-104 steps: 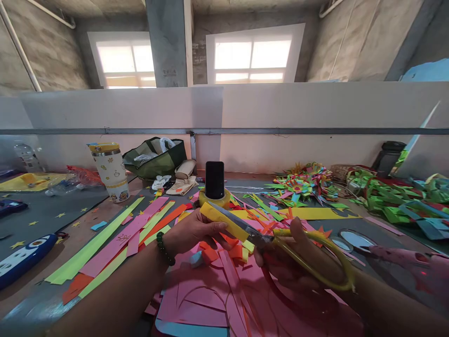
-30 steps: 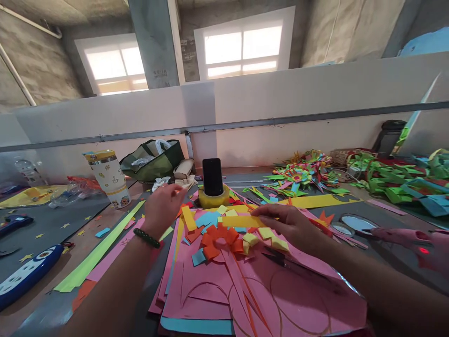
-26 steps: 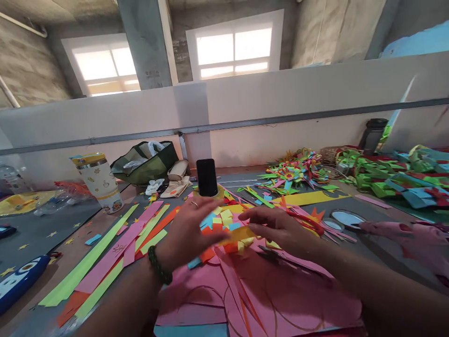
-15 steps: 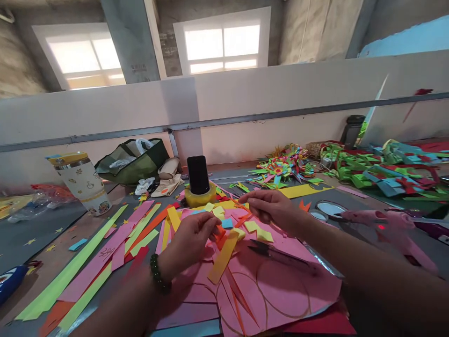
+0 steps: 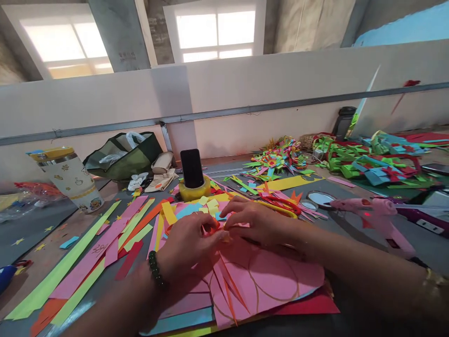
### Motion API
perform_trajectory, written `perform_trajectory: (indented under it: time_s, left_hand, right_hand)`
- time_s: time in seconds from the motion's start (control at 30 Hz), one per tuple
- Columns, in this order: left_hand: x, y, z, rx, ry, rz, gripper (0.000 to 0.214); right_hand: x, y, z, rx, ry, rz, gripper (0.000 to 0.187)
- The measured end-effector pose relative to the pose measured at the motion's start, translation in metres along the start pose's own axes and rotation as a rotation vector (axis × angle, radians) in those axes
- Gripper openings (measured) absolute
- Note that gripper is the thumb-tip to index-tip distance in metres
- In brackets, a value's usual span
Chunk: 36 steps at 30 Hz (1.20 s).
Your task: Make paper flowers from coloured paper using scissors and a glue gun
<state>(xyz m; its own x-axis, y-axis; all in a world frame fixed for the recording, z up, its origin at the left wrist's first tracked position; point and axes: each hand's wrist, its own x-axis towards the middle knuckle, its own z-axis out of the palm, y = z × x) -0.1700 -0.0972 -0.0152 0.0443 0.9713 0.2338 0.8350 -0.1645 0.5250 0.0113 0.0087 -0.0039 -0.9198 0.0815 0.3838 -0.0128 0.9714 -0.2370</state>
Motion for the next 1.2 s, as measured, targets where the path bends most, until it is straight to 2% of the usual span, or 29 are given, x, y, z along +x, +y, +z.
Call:
perform_trajectory:
  time_s: [0.13, 0.23, 0.37, 0.47, 0.6, 0.7, 0.9, 1.03, 1.13, 1.2]
  left_hand:
    - [-0.003, 0.006, -0.004, -0.091, 0.004, 0.033, 0.031]
    - [-0.001, 0.004, -0.007, -0.321, -0.117, 0.029, 0.030]
    - [0.003, -0.004, -0.007, -0.674, -0.276, -0.106, 0.034]
    - [0.003, -0.008, -0.007, -0.841, -0.325, -0.136, 0.033]
    - [0.000, -0.007, -0.009, -1.007, -0.473, -0.219, 0.041]
    - [-0.002, -0.004, -0.010, -1.045, -0.532, -0.286, 0.056]
    - [-0.002, -0.004, -0.008, -0.977, -0.559, -0.266, 0.049]
    - [0.000, -0.007, -0.006, -0.920, -0.565, -0.255, 0.047]
    - [0.000, -0.006, -0.005, -0.863, -0.500, -0.268, 0.045]
    - [-0.001, -0.004, -0.004, -0.840, -0.468, -0.273, 0.045]
  right_hand:
    - [0.000, -0.005, -0.006, 0.028, 0.082, 0.037, 0.012]
    - [-0.001, -0.009, -0.007, 0.144, 0.081, 0.202, 0.011]
    - [0.000, -0.005, -0.003, 0.719, 0.061, 0.473, 0.022]
    - [0.001, -0.003, 0.000, 0.965, 0.046, 0.543, 0.031]
    - [0.000, -0.005, -0.001, 0.983, 0.093, 0.550, 0.031]
    - [-0.001, -0.006, 0.003, 0.969, 0.052, 0.550, 0.029]
    - [-0.004, -0.002, 0.013, 1.015, 0.060, 0.534, 0.028]
    - [-0.002, -0.005, 0.004, 0.973, 0.003, 0.515, 0.030]
    - [-0.001, -0.009, -0.006, 0.926, -0.074, 0.496, 0.032]
    - [-0.001, -0.011, -0.008, 0.914, -0.061, 0.528, 0.032]
